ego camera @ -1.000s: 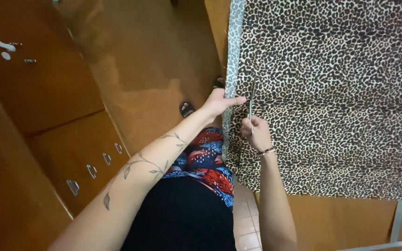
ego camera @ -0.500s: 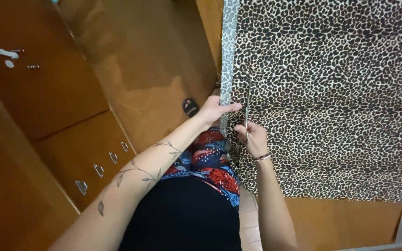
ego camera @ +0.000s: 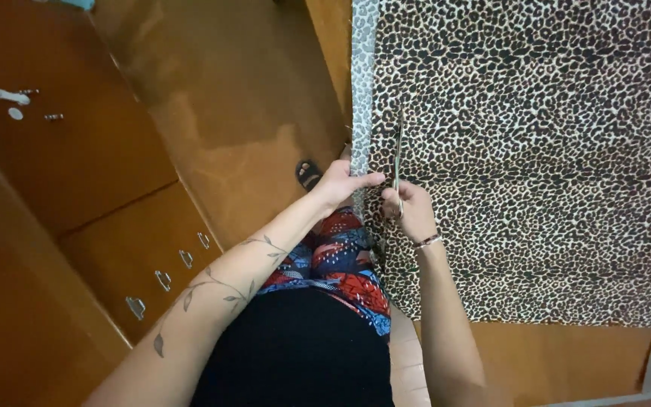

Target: The person cuts a large piece of leopard-print fabric on a wooden table using scissors. They trim the edges, fold the fabric, and place the cut piece on a stack of other patterned fabrics.

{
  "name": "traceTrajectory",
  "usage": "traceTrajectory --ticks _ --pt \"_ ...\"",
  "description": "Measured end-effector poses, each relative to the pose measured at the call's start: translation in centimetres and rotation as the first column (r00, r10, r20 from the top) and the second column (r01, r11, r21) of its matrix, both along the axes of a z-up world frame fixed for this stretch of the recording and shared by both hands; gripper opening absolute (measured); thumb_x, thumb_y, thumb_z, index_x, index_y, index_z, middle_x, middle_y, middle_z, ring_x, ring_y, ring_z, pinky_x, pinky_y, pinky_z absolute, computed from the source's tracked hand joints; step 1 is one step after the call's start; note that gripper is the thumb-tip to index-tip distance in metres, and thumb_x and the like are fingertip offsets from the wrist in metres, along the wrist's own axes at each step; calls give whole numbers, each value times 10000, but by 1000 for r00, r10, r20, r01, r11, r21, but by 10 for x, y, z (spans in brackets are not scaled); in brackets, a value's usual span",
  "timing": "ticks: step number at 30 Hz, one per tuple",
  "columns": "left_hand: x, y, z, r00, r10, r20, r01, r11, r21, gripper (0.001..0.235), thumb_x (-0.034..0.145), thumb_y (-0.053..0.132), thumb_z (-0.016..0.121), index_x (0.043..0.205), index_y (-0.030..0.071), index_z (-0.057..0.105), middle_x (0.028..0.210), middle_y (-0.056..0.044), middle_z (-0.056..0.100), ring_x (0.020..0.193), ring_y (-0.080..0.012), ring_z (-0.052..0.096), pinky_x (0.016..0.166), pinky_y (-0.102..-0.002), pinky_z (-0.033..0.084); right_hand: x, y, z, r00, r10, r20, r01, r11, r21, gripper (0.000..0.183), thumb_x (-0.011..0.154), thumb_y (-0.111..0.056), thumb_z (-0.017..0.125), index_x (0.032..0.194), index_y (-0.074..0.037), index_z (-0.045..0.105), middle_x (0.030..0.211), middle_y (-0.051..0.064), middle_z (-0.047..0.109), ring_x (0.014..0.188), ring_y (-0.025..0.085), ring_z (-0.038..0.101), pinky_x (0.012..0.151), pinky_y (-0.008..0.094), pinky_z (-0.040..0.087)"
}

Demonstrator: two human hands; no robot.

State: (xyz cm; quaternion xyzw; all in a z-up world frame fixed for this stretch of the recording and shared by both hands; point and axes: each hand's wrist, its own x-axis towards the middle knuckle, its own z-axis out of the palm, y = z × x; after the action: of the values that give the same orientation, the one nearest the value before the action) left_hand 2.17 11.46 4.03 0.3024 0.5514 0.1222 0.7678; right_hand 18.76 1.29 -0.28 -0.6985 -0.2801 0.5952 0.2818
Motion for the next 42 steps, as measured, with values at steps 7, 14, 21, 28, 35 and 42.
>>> traceTrajectory --ticks 7,14,21,28,35,42 --pt "3 -1 -5 998 -29 -48 31 999 25 359 680 326 930 679 83 666 643 27 531 625 -99 555 593 -234 443 -9 4 14 1000 -10 20 10 1000 13 405 912 -389 789 689 -82 649 494 58 572 491 135 561 534 256 435" --pt "-1 4 -5 1000 6 21 -6 1000 -20 213 717 201 905 692 96 722 644 22 650 607 -54 604 597 -182 474 -15 6 15 998 -31 63 28 999 45 529 863 -424 830 545 -109 548 421 33 544 427 116 534 519 231 425" --pt "5 45 15 999 -33 -41 33 999 3 382 721 362 901 907 63 753 807 -54 689 800 -158 647 751 -298 544 -13 3 9 997 -71 38 68 995 67 506 875 -384 832 548 -119 551 419 1 507 457 82 514 546 192 407" --pt "27 85 -61 996 6 -87 9 986 166 386 709 432 921 861 111 771 808 -26 754 807 -161 747 769 -307 582 -3 6 4 995 39 90 -45 997 66 494 906 -452 781 574 -127 615 428 14 557 466 108 548 579 234 447" --pt "29 88 -30 987 18 -161 3 992 129 371 655 376 925 838 90 776 791 -60 749 831 -195 755 787 -334 578 6 32 10 999 28 -47 -28 999 -18 374 953 -413 698 737 -114 639 507 29 574 451 59 513 434 185 375" --pt "28 87 -31 991 89 -100 -77 991 111 323 652 318 930 814 84 776 762 -59 747 781 -172 743 747 -307 584 5 32 -9 990 -90 -108 91 996 2 364 949 -360 747 744 -86 620 506 18 498 457 53 463 425 151 330"
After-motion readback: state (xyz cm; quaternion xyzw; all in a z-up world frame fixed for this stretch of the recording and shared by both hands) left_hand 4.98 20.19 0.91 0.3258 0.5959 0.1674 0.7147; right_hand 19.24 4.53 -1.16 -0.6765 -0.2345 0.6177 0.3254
